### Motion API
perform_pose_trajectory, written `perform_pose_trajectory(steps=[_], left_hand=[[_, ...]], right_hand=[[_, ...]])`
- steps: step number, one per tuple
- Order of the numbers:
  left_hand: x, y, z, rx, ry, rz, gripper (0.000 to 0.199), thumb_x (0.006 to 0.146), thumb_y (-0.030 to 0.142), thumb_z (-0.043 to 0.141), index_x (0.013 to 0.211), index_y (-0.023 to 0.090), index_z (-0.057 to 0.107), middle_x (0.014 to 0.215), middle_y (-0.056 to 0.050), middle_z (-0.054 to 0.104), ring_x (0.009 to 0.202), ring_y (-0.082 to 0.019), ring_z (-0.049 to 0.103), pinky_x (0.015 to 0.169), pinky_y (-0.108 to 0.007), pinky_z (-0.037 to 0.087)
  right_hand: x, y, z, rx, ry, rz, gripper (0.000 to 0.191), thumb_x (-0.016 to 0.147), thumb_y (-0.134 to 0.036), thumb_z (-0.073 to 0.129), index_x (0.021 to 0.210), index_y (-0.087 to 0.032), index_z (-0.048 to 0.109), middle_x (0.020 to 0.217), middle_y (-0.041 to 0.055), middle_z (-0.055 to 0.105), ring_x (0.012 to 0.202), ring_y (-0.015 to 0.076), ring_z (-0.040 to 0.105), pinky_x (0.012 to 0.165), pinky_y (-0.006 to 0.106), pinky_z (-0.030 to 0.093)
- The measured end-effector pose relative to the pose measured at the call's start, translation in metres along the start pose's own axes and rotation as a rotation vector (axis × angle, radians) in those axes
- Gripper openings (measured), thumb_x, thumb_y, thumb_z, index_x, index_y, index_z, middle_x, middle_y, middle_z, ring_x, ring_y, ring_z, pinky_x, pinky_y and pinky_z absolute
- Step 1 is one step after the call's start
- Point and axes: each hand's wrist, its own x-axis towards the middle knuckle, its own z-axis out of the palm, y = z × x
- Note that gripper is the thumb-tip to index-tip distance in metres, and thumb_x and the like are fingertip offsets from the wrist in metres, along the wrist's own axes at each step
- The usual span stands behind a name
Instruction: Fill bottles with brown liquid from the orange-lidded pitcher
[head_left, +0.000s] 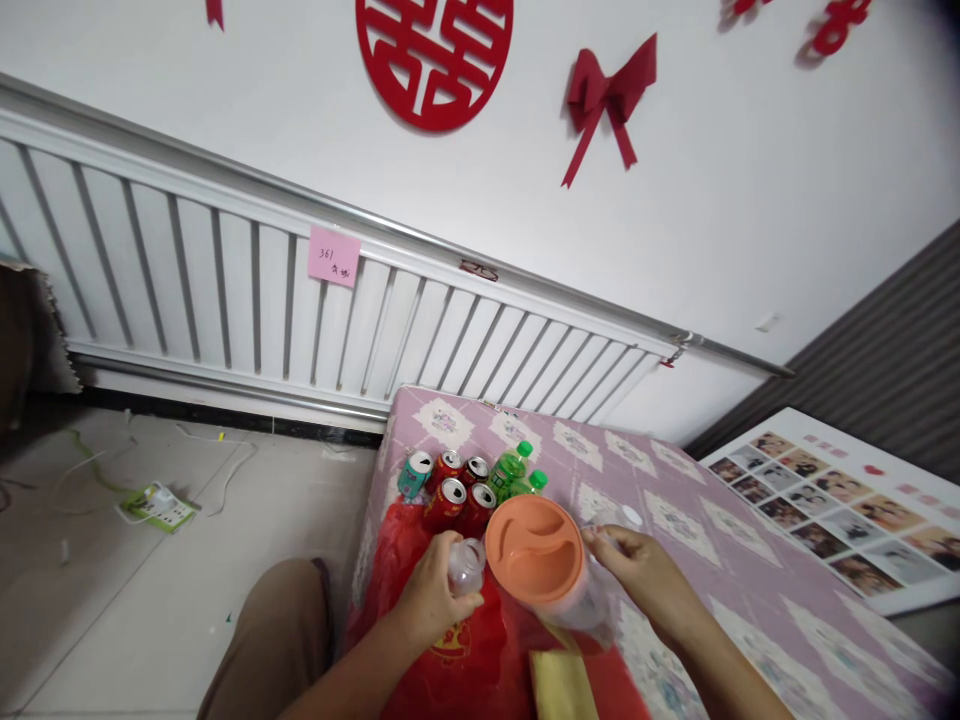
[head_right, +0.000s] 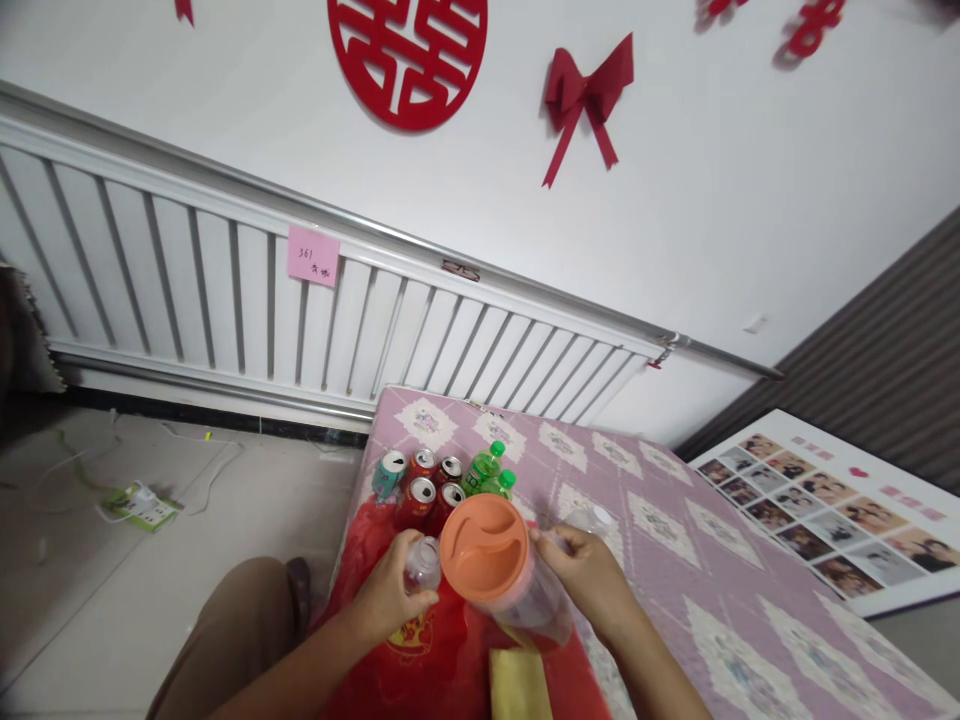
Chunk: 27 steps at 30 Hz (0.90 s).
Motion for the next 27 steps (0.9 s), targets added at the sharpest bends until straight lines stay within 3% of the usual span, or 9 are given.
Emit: perform_pose_trajectory(steps=[10, 27], left_hand=[[0.000, -0.003, 0.002, -0.026, 0.018, 0.014, 0.071, 0.057, 0.011, 0.074, 0.121, 0.017, 0.043, 0.124, -0.012, 0.055, 0.116, -0.029, 0.055, 0.103, -0.043, 0.041], [0.000, -0.006, 0.003, -0.035, -0.001, 0.006, 0.070, 0.059, 0.011, 0.073, 0.121, 0.020, 0.040, 0.124, -0.011, 0.055, 0.116, -0.027, 0.054, 0.101, -0.042, 0.042]], right_hand=[[0.000, -0.009, 0.001, -0.029, 0.001, -0.006, 0.044, 0.073, -0.060, 0.052, 0.052, -0.021, 0.044, 0.054, -0.0038, 0.037, 0.057, 0.0136, 0.037, 0.053, 0.025, 0.031], [-0.001, -0.012, 0.000, -0.027, 0.004, -0.007, 0.044, 0.073, -0.059, 0.053, 0.052, -0.020, 0.048, 0.055, -0.0030, 0.041, 0.059, 0.0142, 0.039, 0.054, 0.025, 0.033]])
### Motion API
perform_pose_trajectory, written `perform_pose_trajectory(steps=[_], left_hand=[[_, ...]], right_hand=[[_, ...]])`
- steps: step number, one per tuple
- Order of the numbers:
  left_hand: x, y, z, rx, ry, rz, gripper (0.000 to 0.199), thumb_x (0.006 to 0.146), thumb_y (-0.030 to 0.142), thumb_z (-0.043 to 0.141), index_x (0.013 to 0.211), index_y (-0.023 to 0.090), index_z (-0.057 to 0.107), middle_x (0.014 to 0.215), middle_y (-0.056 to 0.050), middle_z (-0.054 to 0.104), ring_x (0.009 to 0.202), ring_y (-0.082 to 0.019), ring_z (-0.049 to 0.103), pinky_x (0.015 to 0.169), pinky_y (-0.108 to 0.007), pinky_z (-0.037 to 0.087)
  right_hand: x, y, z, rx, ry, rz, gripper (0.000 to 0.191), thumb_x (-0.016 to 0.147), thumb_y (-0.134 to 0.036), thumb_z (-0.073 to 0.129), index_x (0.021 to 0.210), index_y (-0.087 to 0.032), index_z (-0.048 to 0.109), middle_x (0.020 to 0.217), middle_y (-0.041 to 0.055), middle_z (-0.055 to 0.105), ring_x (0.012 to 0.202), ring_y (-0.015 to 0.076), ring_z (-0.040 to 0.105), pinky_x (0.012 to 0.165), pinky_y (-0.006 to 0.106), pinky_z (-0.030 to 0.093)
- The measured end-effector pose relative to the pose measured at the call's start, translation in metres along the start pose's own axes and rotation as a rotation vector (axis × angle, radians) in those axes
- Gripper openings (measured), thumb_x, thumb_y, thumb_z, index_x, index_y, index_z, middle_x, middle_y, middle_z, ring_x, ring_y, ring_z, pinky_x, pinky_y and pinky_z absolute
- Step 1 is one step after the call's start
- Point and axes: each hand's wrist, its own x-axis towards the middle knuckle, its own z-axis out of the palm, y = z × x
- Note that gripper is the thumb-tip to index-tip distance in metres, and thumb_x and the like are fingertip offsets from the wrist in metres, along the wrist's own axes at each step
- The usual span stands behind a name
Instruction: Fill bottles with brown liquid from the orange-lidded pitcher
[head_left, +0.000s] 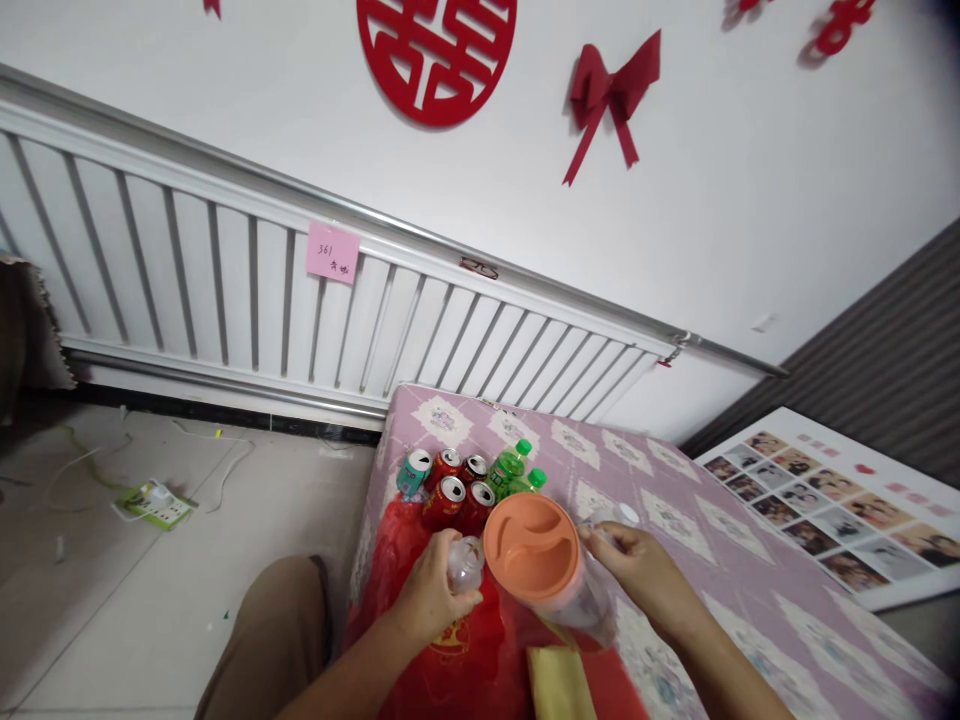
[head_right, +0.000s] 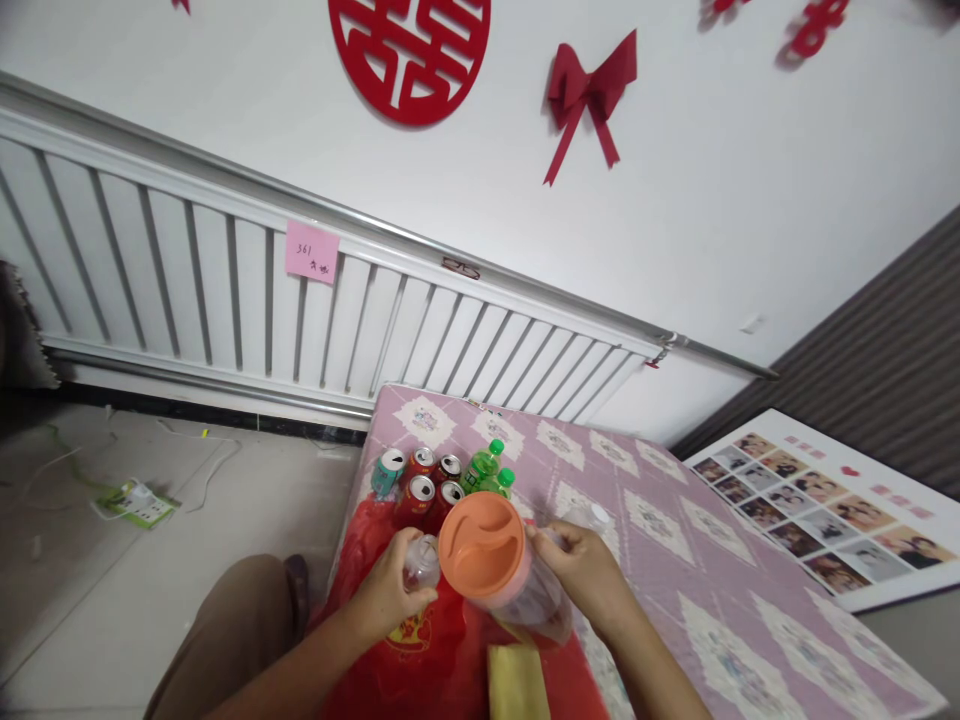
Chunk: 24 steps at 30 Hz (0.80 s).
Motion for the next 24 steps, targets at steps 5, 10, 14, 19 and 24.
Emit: perform_pose_trajectory(steps=[5, 10, 14, 19, 24], left_hand=[[-0.0003, -0.0029, 0.0014, -0.010, 0.015, 0.017, 0.070, 0.058, 0.011, 0.073, 0.120, 0.021, 0.042, 0.122, -0.009, 0.056, 0.113, -0.026, 0.056, 0.100, -0.040, 0.043], [-0.0010, -0.0043, 0.0021, -0.023, 0.016, 0.021, 0.069, 0.059, 0.011, 0.073, 0.120, 0.021, 0.042, 0.122, -0.008, 0.056, 0.112, -0.025, 0.056, 0.099, -0.040, 0.043], [-0.0012, -0.0036, 0.0020, -0.028, 0.020, 0.026, 0.069, 0.058, 0.010, 0.072, 0.119, 0.020, 0.043, 0.120, -0.008, 0.057, 0.111, -0.025, 0.057, 0.098, -0.038, 0.044], [-0.0012, -0.0029, 0.0018, -0.012, 0.015, 0.031, 0.069, 0.058, 0.009, 0.072, 0.120, 0.019, 0.042, 0.121, -0.009, 0.057, 0.112, -0.026, 0.056, 0.098, -0.039, 0.044], [-0.0011, -0.0079, 0.0037, -0.022, 0.027, 0.042, 0.069, 0.059, 0.009, 0.073, 0.120, 0.020, 0.043, 0.121, -0.008, 0.057, 0.112, -0.025, 0.056, 0.099, -0.039, 0.044]], right_hand=[[-0.0001, 0.0010, 0.0004, 0.007, -0.003, 0.002, 0.042, 0.072, -0.057, 0.055, 0.053, -0.020, 0.050, 0.054, -0.0035, 0.041, 0.057, 0.0135, 0.038, 0.052, 0.025, 0.032], [-0.0008, 0.0007, 0.0013, 0.006, 0.005, -0.001, 0.042, 0.073, -0.056, 0.054, 0.052, -0.021, 0.047, 0.053, -0.0039, 0.038, 0.056, 0.0130, 0.036, 0.051, 0.025, 0.030], [-0.0005, 0.0004, 0.0022, 0.003, 0.008, 0.000, 0.041, 0.073, -0.055, 0.055, 0.053, -0.020, 0.051, 0.053, -0.0033, 0.042, 0.057, 0.0135, 0.038, 0.052, 0.025, 0.032], [0.0000, 0.0021, 0.0024, 0.004, -0.005, -0.003, 0.040, 0.073, -0.054, 0.056, 0.053, -0.019, 0.051, 0.053, -0.0037, 0.041, 0.057, 0.0132, 0.038, 0.052, 0.025, 0.032], [0.0009, 0.0040, 0.0025, 0.008, -0.007, -0.005, 0.036, 0.072, -0.051, 0.058, 0.056, -0.019, 0.056, 0.053, -0.0039, 0.045, 0.056, 0.0138, 0.042, 0.052, 0.025, 0.034]])
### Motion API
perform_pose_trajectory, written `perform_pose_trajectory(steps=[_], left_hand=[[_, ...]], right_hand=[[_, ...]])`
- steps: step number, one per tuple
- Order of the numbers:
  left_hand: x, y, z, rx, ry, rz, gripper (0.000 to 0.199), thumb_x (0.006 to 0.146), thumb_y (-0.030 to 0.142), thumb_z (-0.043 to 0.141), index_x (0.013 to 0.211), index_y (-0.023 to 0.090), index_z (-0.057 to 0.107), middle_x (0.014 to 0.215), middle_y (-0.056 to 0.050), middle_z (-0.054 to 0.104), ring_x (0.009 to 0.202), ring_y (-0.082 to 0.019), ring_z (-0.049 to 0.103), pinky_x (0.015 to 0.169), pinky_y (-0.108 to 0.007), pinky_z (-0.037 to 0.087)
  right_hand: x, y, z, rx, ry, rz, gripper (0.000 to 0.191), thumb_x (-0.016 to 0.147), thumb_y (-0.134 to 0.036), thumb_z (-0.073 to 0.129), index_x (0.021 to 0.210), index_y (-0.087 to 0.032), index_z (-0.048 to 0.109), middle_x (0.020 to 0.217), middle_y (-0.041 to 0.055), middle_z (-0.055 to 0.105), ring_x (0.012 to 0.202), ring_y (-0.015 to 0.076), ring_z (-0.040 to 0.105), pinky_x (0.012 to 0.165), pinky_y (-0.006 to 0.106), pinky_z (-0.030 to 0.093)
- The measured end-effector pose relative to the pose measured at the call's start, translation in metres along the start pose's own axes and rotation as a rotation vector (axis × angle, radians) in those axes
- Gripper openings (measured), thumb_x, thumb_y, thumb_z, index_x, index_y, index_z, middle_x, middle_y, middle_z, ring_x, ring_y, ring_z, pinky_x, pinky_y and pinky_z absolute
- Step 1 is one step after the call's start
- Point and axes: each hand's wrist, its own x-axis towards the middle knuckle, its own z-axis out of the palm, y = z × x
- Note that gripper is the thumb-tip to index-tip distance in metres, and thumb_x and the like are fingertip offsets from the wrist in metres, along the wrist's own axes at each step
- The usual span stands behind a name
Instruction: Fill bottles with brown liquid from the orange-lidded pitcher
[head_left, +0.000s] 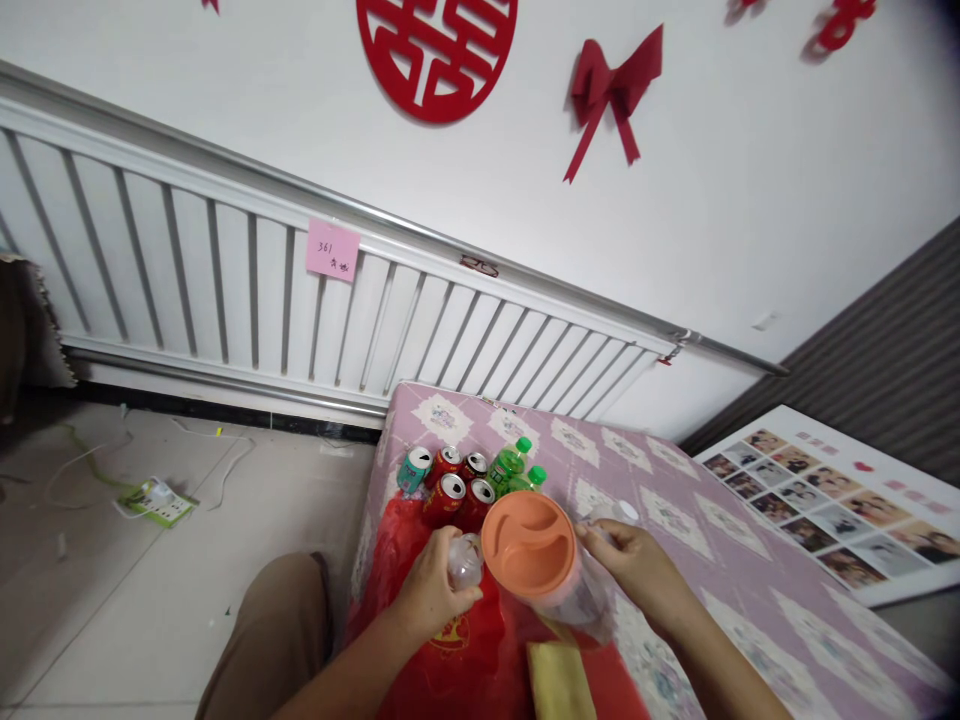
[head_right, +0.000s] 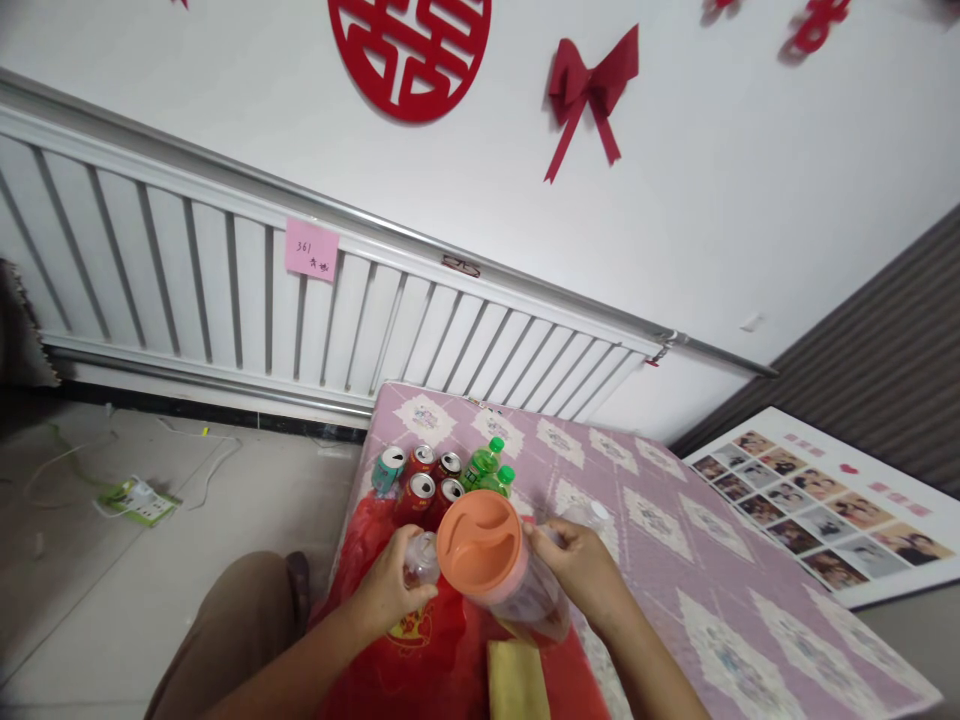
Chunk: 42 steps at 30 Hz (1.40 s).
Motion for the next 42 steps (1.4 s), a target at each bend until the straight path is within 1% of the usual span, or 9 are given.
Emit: perform_pose_trajectory(steps=[7, 11, 15, 23, 28, 32, 35, 39, 42], left_hand=[[0.000, -0.005, 0.002, -0.003, 0.010, 0.002, 0.072, 0.058, 0.010, 0.074, 0.122, 0.021, 0.043, 0.123, -0.008, 0.057, 0.113, -0.025, 0.056, 0.100, -0.039, 0.043], [0.000, -0.006, 0.003, 0.000, 0.010, 0.003, 0.071, 0.059, 0.010, 0.074, 0.122, 0.021, 0.043, 0.123, -0.008, 0.057, 0.112, -0.025, 0.057, 0.099, -0.039, 0.044], [0.001, -0.006, 0.003, 0.002, 0.010, 0.003, 0.071, 0.059, 0.010, 0.074, 0.121, 0.021, 0.042, 0.122, -0.008, 0.057, 0.111, -0.025, 0.057, 0.098, -0.039, 0.044], [0.000, -0.002, 0.000, -0.003, 0.006, 0.016, 0.070, 0.059, 0.009, 0.073, 0.121, 0.020, 0.042, 0.121, -0.008, 0.057, 0.112, -0.025, 0.056, 0.099, -0.039, 0.044], [0.000, -0.001, 0.000, -0.007, 0.005, 0.013, 0.070, 0.058, 0.009, 0.074, 0.120, 0.021, 0.043, 0.120, -0.007, 0.058, 0.111, -0.025, 0.057, 0.098, -0.038, 0.045], [0.000, 0.000, 0.000, -0.002, 0.007, 0.008, 0.071, 0.058, 0.010, 0.074, 0.120, 0.020, 0.043, 0.121, -0.008, 0.058, 0.111, -0.025, 0.057, 0.099, -0.038, 0.044], [0.000, 0.001, -0.001, 0.001, 0.004, 0.005, 0.070, 0.058, 0.010, 0.073, 0.121, 0.020, 0.043, 0.121, -0.008, 0.057, 0.112, -0.025, 0.056, 0.099, -0.039, 0.043], [-0.001, 0.000, 0.000, -0.001, -0.003, 0.012, 0.069, 0.059, 0.009, 0.072, 0.121, 0.020, 0.043, 0.120, -0.008, 0.057, 0.110, -0.024, 0.057, 0.097, -0.038, 0.045], [-0.001, -0.001, 0.000, 0.002, 0.004, 0.016, 0.070, 0.059, 0.009, 0.072, 0.121, 0.020, 0.042, 0.121, -0.007, 0.057, 0.111, -0.024, 0.057, 0.098, -0.039, 0.044]], right_hand=[[0.000, 0.001, 0.000, -0.017, 0.010, -0.005, 0.034, 0.072, -0.047, 0.058, 0.055, -0.019, 0.056, 0.053, -0.0041, 0.044, 0.056, 0.0134, 0.041, 0.051, 0.024, 0.034], [-0.002, -0.001, -0.001, -0.028, 0.020, -0.011, 0.035, 0.072, -0.048, 0.058, 0.053, -0.019, 0.053, 0.051, -0.0049, 0.041, 0.054, 0.0125, 0.038, 0.050, 0.024, 0.031], [-0.003, -0.003, 0.000, -0.036, 0.020, -0.016, 0.036, 0.072, -0.049, 0.057, 0.052, -0.020, 0.052, 0.050, -0.0051, 0.040, 0.053, 0.0122, 0.037, 0.049, 0.024, 0.032], [-0.001, -0.002, -0.001, -0.029, 0.015, -0.011, 0.032, 0.072, -0.046, 0.057, 0.054, -0.019, 0.054, 0.053, -0.0041, 0.045, 0.056, 0.0133, 0.041, 0.051, 0.025, 0.033], [-0.001, -0.005, -0.002, -0.034, 0.024, -0.005, 0.035, 0.071, -0.049, 0.056, 0.052, -0.020, 0.053, 0.050, -0.0045, 0.042, 0.054, 0.0129, 0.039, 0.049, 0.025, 0.031], [-0.002, -0.010, -0.003, -0.034, 0.015, -0.007, 0.038, 0.072, -0.053, 0.055, 0.053, -0.020, 0.053, 0.051, -0.0042, 0.042, 0.054, 0.0130, 0.039, 0.050, 0.025, 0.032], [-0.002, -0.012, -0.004, -0.035, 0.015, -0.007, 0.039, 0.072, -0.053, 0.055, 0.051, -0.020, 0.050, 0.050, -0.0045, 0.040, 0.054, 0.0127, 0.037, 0.050, 0.025, 0.031], [-0.002, -0.011, -0.004, -0.038, 0.019, -0.012, 0.040, 0.072, -0.053, 0.055, 0.050, -0.020, 0.048, 0.050, -0.0048, 0.038, 0.054, 0.0124, 0.036, 0.050, 0.025, 0.030], [-0.002, -0.009, -0.004, -0.041, 0.019, -0.012, 0.040, 0.073, -0.053, 0.055, 0.051, -0.020, 0.049, 0.051, -0.0047, 0.038, 0.054, 0.0125, 0.036, 0.050, 0.025, 0.030]])
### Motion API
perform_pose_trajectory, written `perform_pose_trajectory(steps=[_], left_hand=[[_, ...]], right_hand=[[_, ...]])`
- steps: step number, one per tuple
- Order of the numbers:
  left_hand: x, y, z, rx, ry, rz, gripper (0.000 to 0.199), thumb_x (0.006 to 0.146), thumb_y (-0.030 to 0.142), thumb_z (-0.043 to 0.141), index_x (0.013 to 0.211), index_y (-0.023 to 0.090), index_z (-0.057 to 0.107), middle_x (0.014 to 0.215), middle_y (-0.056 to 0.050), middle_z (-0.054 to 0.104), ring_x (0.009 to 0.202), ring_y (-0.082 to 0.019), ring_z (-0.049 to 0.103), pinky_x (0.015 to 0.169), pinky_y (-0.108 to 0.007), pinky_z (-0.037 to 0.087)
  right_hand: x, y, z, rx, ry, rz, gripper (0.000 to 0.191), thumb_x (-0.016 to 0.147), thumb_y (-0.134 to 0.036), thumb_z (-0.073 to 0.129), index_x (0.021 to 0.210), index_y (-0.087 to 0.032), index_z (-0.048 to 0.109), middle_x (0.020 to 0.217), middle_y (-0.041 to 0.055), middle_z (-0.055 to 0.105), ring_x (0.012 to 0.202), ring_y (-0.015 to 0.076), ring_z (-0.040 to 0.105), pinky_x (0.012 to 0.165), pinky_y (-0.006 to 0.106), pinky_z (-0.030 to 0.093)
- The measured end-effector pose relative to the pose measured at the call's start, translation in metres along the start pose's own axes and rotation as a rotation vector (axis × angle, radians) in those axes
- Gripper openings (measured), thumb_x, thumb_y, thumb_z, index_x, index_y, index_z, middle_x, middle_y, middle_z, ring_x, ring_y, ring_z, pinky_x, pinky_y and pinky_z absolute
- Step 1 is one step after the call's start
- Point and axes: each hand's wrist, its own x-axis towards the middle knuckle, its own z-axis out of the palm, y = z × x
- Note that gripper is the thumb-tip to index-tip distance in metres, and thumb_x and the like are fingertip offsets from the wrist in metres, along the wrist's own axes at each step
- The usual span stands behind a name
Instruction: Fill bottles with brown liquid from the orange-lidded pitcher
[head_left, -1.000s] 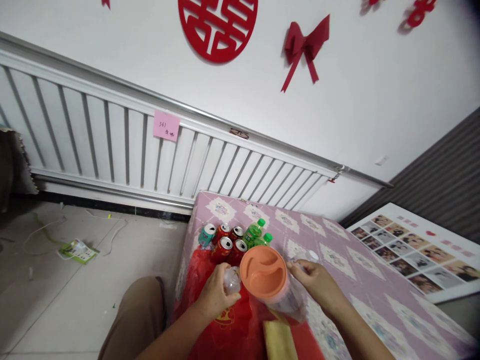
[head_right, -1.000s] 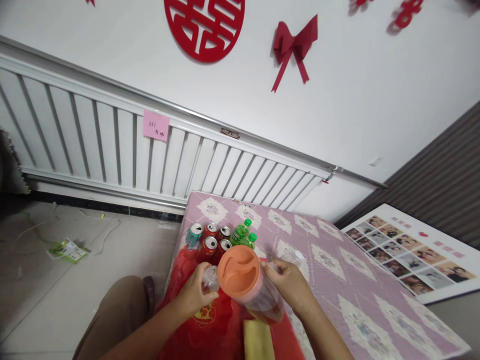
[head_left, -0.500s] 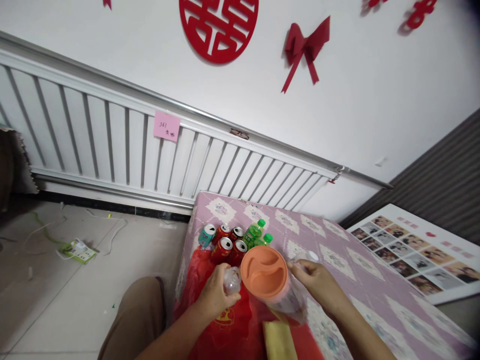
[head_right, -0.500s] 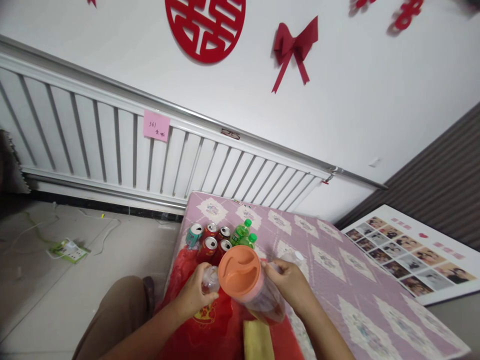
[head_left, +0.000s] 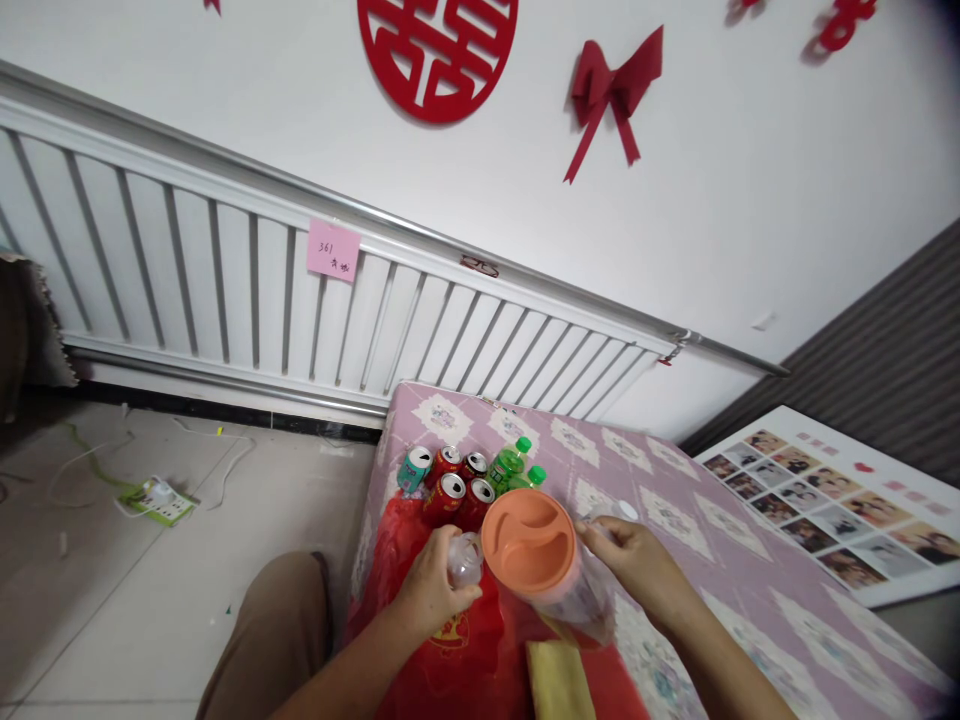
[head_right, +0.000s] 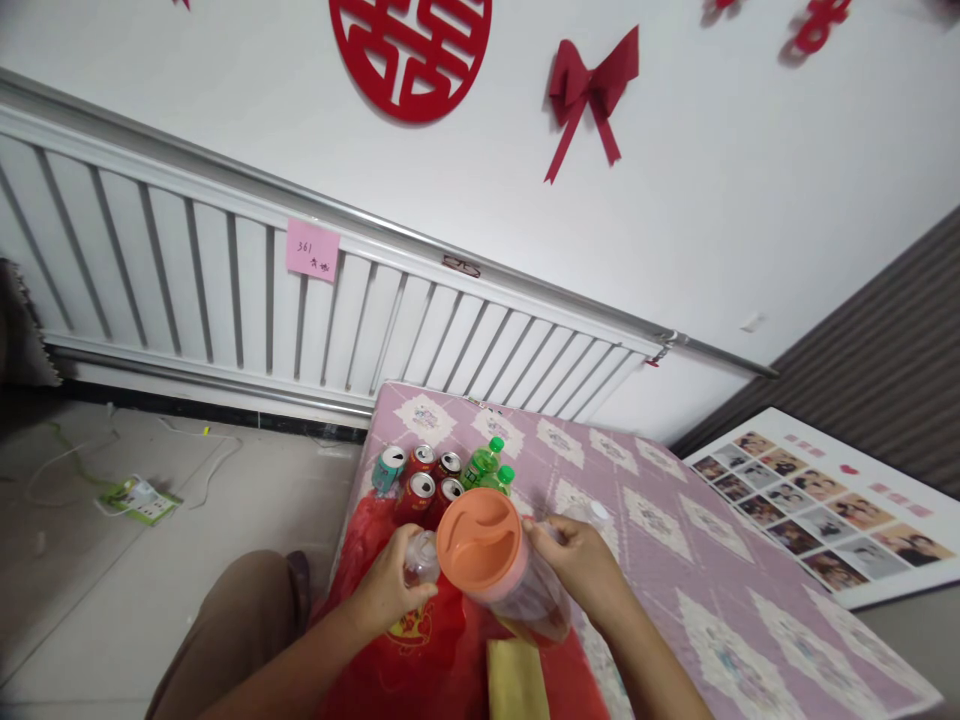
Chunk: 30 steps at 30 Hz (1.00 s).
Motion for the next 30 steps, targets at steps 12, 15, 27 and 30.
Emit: perform_pose_trajectory(steps=[12, 15, 27, 30], left_hand=[[0.0001, 0.0002, -0.0004, -0.008, -0.001, -0.001, 0.070, 0.059, 0.009, 0.073, 0.120, 0.021, 0.043, 0.121, -0.008, 0.057, 0.111, -0.025, 0.056, 0.099, -0.039, 0.044], [0.0004, -0.0013, 0.0002, -0.008, -0.003, 0.001, 0.070, 0.059, 0.010, 0.073, 0.121, 0.021, 0.042, 0.121, -0.008, 0.057, 0.111, -0.025, 0.057, 0.099, -0.039, 0.044], [0.0003, -0.0064, 0.0026, -0.012, 0.007, 0.006, 0.071, 0.060, 0.010, 0.073, 0.122, 0.021, 0.042, 0.121, -0.007, 0.057, 0.111, -0.025, 0.057, 0.097, -0.038, 0.045], [0.0005, -0.0060, 0.0024, -0.010, 0.004, 0.003, 0.071, 0.059, 0.010, 0.074, 0.122, 0.021, 0.042, 0.121, -0.007, 0.057, 0.110, -0.025, 0.058, 0.097, -0.037, 0.045]], right_hand=[[0.0010, -0.0001, -0.0001, -0.005, -0.018, 0.011, 0.040, 0.073, -0.054, 0.053, 0.053, -0.020, 0.050, 0.052, -0.0043, 0.039, 0.055, 0.0130, 0.038, 0.051, 0.025, 0.030], [0.0008, -0.0002, 0.0000, -0.007, -0.021, 0.013, 0.040, 0.073, -0.054, 0.053, 0.053, -0.020, 0.049, 0.053, -0.0042, 0.038, 0.056, 0.0129, 0.036, 0.051, 0.025, 0.030], [0.0006, 0.0032, -0.0003, -0.007, -0.028, 0.025, 0.042, 0.073, -0.057, 0.052, 0.054, -0.020, 0.049, 0.054, -0.0043, 0.037, 0.057, 0.0130, 0.035, 0.052, 0.026, 0.030], [0.0001, 0.0022, -0.0001, -0.004, -0.034, 0.032, 0.042, 0.072, -0.058, 0.052, 0.054, -0.020, 0.048, 0.054, -0.0046, 0.036, 0.056, 0.0129, 0.035, 0.052, 0.025, 0.029]])
